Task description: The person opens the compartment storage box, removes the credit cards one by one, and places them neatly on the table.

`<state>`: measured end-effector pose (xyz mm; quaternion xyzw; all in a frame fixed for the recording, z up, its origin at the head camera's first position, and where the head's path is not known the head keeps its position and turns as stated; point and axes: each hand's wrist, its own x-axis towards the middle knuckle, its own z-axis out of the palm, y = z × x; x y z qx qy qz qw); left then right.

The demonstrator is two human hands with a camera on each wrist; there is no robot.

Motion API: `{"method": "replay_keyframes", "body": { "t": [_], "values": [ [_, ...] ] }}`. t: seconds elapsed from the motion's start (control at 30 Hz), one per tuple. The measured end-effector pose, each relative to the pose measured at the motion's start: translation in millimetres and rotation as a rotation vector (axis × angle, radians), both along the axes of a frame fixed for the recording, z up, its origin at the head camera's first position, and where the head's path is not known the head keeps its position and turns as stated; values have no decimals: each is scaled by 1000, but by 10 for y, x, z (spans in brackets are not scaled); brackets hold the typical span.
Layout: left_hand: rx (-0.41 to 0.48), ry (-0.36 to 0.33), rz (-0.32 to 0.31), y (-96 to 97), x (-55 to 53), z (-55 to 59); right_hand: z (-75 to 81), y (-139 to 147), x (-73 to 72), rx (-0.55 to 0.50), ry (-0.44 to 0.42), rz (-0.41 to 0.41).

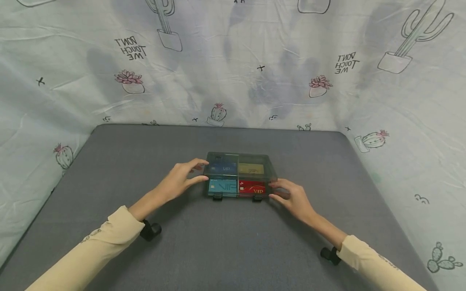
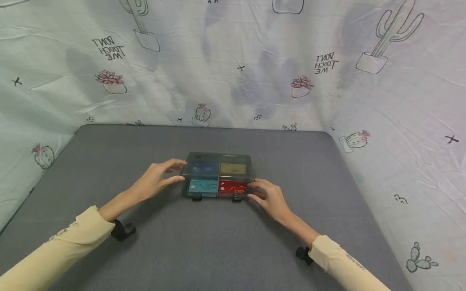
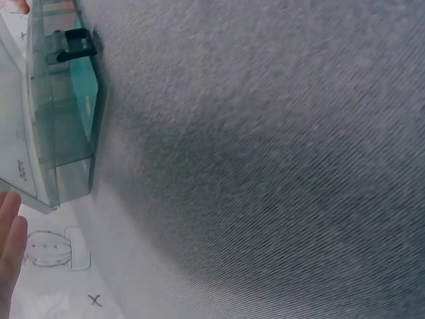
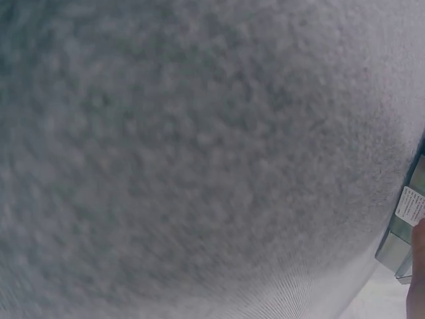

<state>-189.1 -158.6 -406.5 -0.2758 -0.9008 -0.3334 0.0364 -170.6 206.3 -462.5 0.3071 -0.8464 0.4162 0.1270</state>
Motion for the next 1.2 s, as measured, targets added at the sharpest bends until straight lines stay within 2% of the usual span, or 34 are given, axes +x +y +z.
{"method": "replay_keyframes", "body": {
  "t": [0.17,0.3,0.43,0.5,0.63,0.77,0.93,1.0,1.17,1.2],
  "values": [
    [48,72,-10,-4,-64,27,-10,2,-29,71,113,41],
    [74,222,-66,1,-164,84,-10,6,-48,83,140,48],
    [88,413,-129,16,-344,185,9,12,-62,80,96,44],
    [105,479,-126,31,-451,238,25,14,-69,80,61,42],
    [136,528,-77,59,-651,284,43,17,-80,80,1,41],
    [150,502,-57,67,-794,232,41,17,-85,71,-19,47],
    [164,402,-64,74,-934,147,37,21,-95,55,-3,61],
    [158,311,-62,75,-982,122,38,23,-97,50,-8,63],
    [103,33,-91,109,-1095,40,41,32,-95,32,-49,65],
    [89,-3,-93,117,-1118,19,40,34,-96,28,-56,66]
  ]
}}
